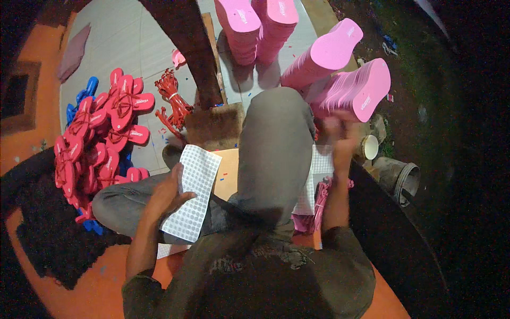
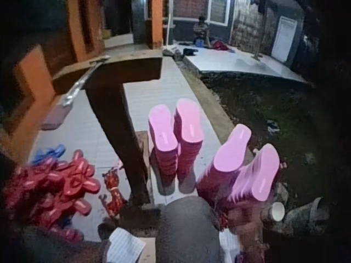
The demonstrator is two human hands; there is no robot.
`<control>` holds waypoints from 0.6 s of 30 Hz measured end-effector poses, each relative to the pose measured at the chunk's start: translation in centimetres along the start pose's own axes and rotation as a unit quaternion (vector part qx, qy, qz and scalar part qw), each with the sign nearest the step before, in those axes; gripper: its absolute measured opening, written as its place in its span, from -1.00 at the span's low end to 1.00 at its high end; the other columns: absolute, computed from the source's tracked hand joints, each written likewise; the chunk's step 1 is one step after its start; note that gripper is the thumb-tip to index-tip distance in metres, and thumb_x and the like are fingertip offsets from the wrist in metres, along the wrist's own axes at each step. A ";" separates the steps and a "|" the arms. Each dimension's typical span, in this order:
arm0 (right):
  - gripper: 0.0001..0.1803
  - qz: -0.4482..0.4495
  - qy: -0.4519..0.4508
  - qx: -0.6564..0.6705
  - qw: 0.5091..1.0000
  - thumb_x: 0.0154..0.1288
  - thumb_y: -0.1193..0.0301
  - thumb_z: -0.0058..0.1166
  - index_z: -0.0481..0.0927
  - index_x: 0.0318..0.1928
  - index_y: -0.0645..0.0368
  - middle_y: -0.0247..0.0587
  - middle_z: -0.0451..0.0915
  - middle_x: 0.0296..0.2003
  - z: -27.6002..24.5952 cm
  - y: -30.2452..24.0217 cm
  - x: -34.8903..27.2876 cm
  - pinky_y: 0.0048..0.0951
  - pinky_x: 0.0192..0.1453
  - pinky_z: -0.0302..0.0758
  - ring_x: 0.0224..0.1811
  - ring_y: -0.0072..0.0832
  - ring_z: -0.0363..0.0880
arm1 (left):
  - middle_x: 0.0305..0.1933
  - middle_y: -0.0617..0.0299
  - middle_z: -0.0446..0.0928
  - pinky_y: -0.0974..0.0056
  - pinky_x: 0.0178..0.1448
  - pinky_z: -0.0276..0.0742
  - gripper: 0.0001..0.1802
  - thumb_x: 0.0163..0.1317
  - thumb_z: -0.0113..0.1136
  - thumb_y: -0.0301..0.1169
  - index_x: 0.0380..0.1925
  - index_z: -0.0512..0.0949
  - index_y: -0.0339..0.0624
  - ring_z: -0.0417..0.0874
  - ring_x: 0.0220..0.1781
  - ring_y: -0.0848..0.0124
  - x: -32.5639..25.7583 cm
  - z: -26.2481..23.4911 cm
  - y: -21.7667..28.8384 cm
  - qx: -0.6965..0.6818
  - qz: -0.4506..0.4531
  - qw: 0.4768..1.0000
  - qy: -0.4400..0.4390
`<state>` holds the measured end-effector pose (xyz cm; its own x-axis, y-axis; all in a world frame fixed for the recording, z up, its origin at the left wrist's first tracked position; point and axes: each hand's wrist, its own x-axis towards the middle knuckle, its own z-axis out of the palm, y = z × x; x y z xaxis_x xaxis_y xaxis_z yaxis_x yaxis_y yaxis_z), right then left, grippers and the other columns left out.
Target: The person peels small circular labels from a sheet and applies them to pink sandal components.
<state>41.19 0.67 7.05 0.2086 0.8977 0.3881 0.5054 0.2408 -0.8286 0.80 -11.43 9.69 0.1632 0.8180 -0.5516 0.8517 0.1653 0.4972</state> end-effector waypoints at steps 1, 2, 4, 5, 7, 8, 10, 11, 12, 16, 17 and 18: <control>-0.72 0.159 -0.146 0.105 0.971 0.12 0.40 0.11 0.44 -0.17 0.24 -0.32 0.49 -0.37 2.1 -0.9 -1.7 -0.57 -0.09 0.34 -0.28 -0.54 0.43 | -0.03 -0.19 0.38 0.09 0.06 0.34 -0.19 -0.11 0.31 -0.27 0.12 0.11 -0.25 0.44 -0.02 -0.06 0.1 -0.2 0.4 -0.017 -0.028 0.999 -0.022; -0.68 0.222 -0.124 0.136 0.958 0.13 0.40 0.10 0.42 -0.12 0.26 -0.29 0.50 -0.34 3.8 1.0 -2.5 -0.59 -0.09 0.35 -0.26 -0.55 0.43 | -0.05 -0.18 0.40 0.11 0.05 0.36 -0.21 -0.09 0.28 -0.33 0.12 0.08 -0.23 0.47 -0.04 -0.03 0.2 -0.4 1.2 -0.033 -0.054 0.997 -0.042; -0.64 0.332 -0.047 0.198 0.921 0.14 0.41 0.08 0.40 -0.06 0.30 -0.24 0.52 -0.30 7.8 7.3 -4.1 -0.56 -0.09 0.37 -0.24 -0.51 0.46 | -0.10 -0.14 0.45 0.14 0.01 0.40 -0.25 -0.04 0.22 -0.44 0.13 0.05 -0.17 0.51 -0.07 0.05 0.4 -0.8 1.3 -0.119 -0.090 0.988 -0.027; -0.63 0.375 0.009 0.220 0.901 0.14 0.40 0.07 0.40 -0.05 0.32 -0.21 0.53 -0.28 9.5 10.3 -4.4 -0.51 -0.10 0.39 -0.24 -0.46 0.48 | -0.12 -0.12 0.46 0.16 -0.01 0.42 -0.27 -0.02 0.19 -0.49 0.14 0.03 -0.15 0.53 -0.09 0.11 0.9 -1.0 0.4 -0.196 -0.090 0.976 0.005; -0.60 0.356 0.114 0.073 0.925 0.16 0.31 0.04 0.43 -0.09 0.36 -0.11 0.54 -0.26 11.8 14.5 -4.0 -0.38 -0.10 0.42 -0.22 -0.32 0.52 | -0.12 -0.08 0.46 0.20 -0.04 0.47 -0.33 0.03 0.08 -0.63 0.13 0.01 -0.19 0.53 -0.09 0.27 2.3 -3.2 3.0 -0.367 -0.188 0.908 0.069; -0.57 0.288 0.153 -0.084 0.942 0.16 0.22 0.02 0.47 -0.13 0.38 -0.05 0.55 -0.25 13.8 15.6 -3.5 -0.30 -0.10 0.42 -0.22 -0.23 0.53 | -0.09 -0.09 0.44 0.20 -0.03 0.46 -0.35 0.05 0.08 -0.62 0.12 0.01 -0.23 0.53 -0.09 0.24 3.1 -2.7 2.0 -0.462 -0.140 0.861 0.161; -0.43 0.287 0.056 -0.242 0.925 0.14 0.04 -0.05 0.52 -0.20 0.40 0.08 0.55 -0.25 16.0 16.3 -1.8 -0.17 -0.07 0.40 -0.19 -0.06 0.52 | -0.02 -0.10 0.39 0.19 0.02 0.45 -0.40 0.09 0.08 -0.56 0.09 0.03 -0.33 0.49 -0.04 0.21 4.2 -1.1 0.9 -0.591 -0.097 0.747 0.289; -0.36 0.354 -0.074 -0.238 0.901 0.11 -0.05 -0.09 0.54 -0.24 0.40 0.15 0.54 -0.26 16.7 15.5 -0.1 -0.12 -0.05 0.38 -0.17 0.02 0.51 | -0.04 -0.04 0.39 0.18 0.01 0.45 -0.44 0.11 0.08 -0.53 0.08 0.06 -0.31 0.47 -0.03 0.21 4.8 0.3 0.4 -0.598 -0.116 0.728 0.317; -0.28 0.416 -0.193 -0.235 0.857 0.08 -0.15 -0.13 0.56 -0.27 0.40 0.21 0.54 -0.27 16.5 14.8 1.3 -0.07 -0.03 0.36 -0.16 0.10 0.49 | -0.05 0.00 0.40 0.20 -0.02 0.47 -0.48 0.12 0.07 -0.52 0.06 0.11 -0.30 0.47 -0.04 0.23 5.7 2.2 -0.6 -0.649 -0.137 0.682 0.309; -0.14 0.510 -0.193 -0.107 0.831 -0.06 -0.25 -0.10 0.47 -0.06 0.35 0.22 0.42 -0.04 18.1 13.0 3.8 -0.14 0.14 0.23 0.07 0.03 0.35 | -0.12 0.17 0.43 0.33 -0.16 0.51 -0.63 0.15 0.05 -0.52 -0.03 0.27 -0.28 0.48 -0.10 0.35 8.1 10.2 -0.2 -0.706 -0.277 0.571 0.314; -0.16 0.516 -0.192 -0.106 0.828 -0.06 -0.23 -0.09 0.48 -0.08 0.35 0.23 0.42 -0.04 18.0 13.5 3.8 -0.13 0.14 0.22 0.07 0.04 0.35 | -0.15 0.21 0.43 0.36 -0.21 0.50 -0.66 0.15 0.05 -0.52 -0.05 0.30 -0.27 0.48 -0.13 0.38 8.1 11.5 0.3 -0.717 -0.276 0.575 0.281; -0.17 0.522 -0.193 -0.106 0.824 -0.05 -0.22 -0.09 0.48 -0.09 0.35 0.24 0.41 -0.04 17.9 13.8 3.7 -0.12 0.14 0.22 0.07 0.05 0.35 | -0.17 0.20 0.43 0.36 -0.27 0.48 -0.66 0.15 0.06 -0.50 -0.06 0.30 -0.27 0.47 -0.20 0.39 7.9 12.8 0.3 -0.727 -0.272 0.577 0.256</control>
<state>33.91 13.90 -10.15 0.3615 0.6354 -0.6823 0.3619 -0.7701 -0.5254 8.66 -11.96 -3.07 -0.4170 0.4216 -0.8052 -0.6697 0.4564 0.5858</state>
